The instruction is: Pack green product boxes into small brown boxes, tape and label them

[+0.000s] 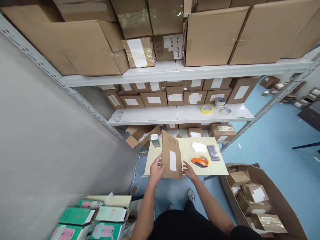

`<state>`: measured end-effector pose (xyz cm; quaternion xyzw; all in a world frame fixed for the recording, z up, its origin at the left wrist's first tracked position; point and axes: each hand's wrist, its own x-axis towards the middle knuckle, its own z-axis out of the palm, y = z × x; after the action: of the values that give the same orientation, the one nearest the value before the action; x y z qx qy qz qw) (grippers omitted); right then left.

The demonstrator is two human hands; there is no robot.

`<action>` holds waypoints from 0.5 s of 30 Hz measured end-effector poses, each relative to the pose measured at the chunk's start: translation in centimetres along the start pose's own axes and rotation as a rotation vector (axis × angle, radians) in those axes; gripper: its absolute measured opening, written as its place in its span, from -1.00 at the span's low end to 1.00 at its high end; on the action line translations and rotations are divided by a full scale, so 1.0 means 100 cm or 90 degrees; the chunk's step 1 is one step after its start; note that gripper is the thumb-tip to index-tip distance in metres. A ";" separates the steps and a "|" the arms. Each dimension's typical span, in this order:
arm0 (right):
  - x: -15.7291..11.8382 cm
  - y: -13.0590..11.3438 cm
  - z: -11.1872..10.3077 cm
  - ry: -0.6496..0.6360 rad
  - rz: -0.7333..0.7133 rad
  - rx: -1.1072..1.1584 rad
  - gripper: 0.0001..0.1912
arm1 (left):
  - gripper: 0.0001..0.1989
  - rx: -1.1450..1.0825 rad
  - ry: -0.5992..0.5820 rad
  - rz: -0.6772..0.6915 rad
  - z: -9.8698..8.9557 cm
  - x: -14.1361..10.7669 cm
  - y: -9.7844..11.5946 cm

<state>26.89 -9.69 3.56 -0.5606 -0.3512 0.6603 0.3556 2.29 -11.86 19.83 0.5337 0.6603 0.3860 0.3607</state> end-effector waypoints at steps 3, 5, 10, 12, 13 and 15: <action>0.015 0.012 -0.002 -0.012 -0.037 -0.090 -0.07 | -0.29 0.181 0.056 -0.002 0.042 0.021 0.008; 0.018 0.014 -0.005 -0.059 -0.095 -0.134 -0.09 | -0.32 0.256 0.086 -0.033 0.069 0.035 0.010; 0.020 0.009 -0.003 -0.128 -0.247 -0.198 -0.11 | -0.31 0.288 0.044 -0.102 0.126 0.055 -0.004; 0.025 0.008 0.002 -0.106 -0.294 -0.196 -0.22 | -0.28 0.245 0.003 -0.106 0.141 0.056 -0.015; 0.027 0.007 0.003 -0.087 -0.310 -0.193 -0.29 | -0.28 0.221 -0.009 -0.108 0.145 0.057 -0.022; 0.033 0.006 0.004 -0.042 -0.323 -0.187 -0.40 | -0.32 0.182 -0.017 -0.116 0.147 0.064 -0.036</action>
<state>26.04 -7.17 1.42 -0.4789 -0.5833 0.5102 0.4125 12.71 -4.25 9.72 0.5226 0.7493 0.2468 0.3233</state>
